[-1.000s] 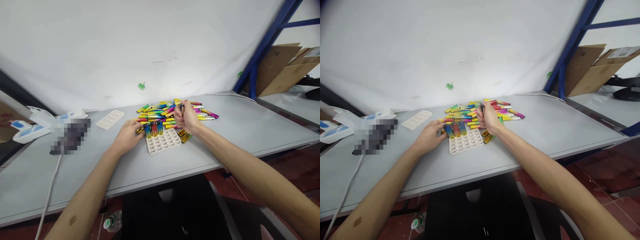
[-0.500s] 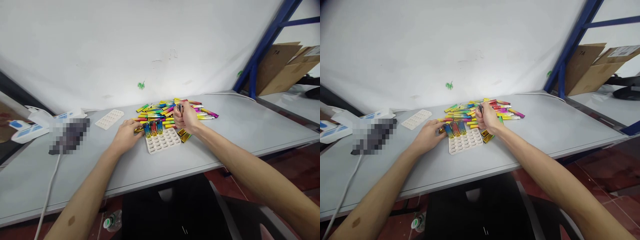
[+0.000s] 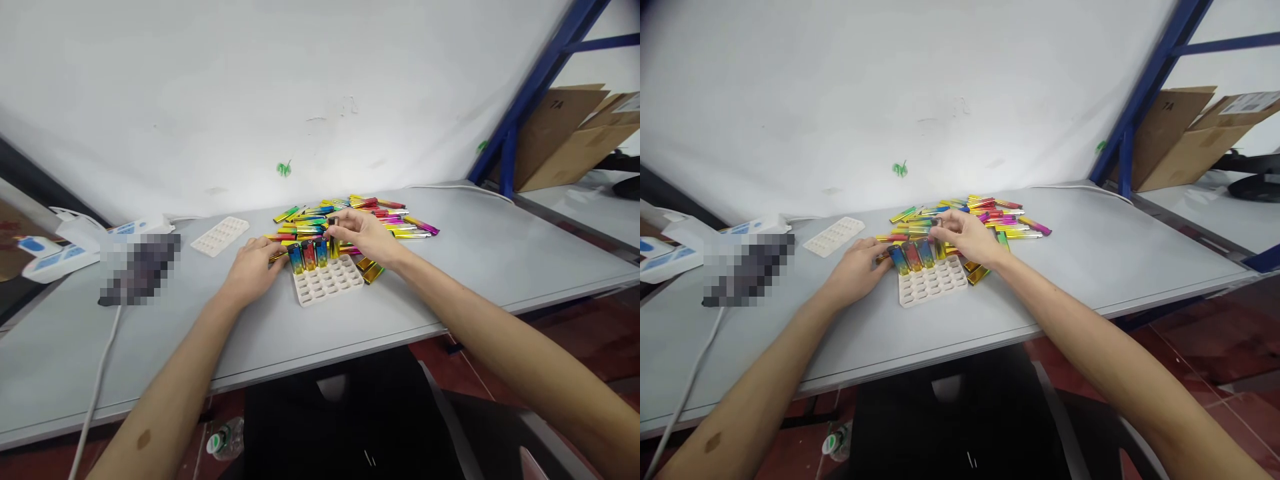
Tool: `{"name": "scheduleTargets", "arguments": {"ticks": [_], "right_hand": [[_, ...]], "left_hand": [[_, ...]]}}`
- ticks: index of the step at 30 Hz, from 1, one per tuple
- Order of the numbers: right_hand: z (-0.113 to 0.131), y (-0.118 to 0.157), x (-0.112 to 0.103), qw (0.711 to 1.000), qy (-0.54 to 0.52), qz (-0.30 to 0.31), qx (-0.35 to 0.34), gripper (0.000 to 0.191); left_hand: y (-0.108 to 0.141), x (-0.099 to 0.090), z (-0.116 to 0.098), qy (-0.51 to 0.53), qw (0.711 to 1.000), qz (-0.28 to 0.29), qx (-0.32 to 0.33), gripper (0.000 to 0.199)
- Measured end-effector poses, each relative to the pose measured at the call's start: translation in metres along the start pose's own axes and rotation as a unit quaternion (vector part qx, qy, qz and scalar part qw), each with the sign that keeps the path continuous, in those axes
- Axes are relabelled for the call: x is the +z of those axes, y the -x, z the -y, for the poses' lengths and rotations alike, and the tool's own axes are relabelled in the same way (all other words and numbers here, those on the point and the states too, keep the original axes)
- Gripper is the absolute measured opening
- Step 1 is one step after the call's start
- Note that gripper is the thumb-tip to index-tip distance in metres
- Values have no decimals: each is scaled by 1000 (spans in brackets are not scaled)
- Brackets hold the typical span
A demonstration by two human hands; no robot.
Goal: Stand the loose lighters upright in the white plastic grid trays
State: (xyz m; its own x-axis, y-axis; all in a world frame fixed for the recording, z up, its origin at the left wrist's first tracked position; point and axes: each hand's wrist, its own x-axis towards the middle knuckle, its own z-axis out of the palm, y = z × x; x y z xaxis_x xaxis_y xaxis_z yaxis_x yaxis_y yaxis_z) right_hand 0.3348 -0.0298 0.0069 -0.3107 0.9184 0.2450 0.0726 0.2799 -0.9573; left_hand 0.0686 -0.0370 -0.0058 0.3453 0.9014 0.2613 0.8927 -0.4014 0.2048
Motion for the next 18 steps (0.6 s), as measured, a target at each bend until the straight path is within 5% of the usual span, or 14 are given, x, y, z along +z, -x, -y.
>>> {"name": "scheduleTargets", "arguments": {"ticks": [18], "right_hand": [[-1,1,-14,986,158,34,-45,32]], "left_hand": [[0,-12,-7,130,987,-64,-73,36]]}}
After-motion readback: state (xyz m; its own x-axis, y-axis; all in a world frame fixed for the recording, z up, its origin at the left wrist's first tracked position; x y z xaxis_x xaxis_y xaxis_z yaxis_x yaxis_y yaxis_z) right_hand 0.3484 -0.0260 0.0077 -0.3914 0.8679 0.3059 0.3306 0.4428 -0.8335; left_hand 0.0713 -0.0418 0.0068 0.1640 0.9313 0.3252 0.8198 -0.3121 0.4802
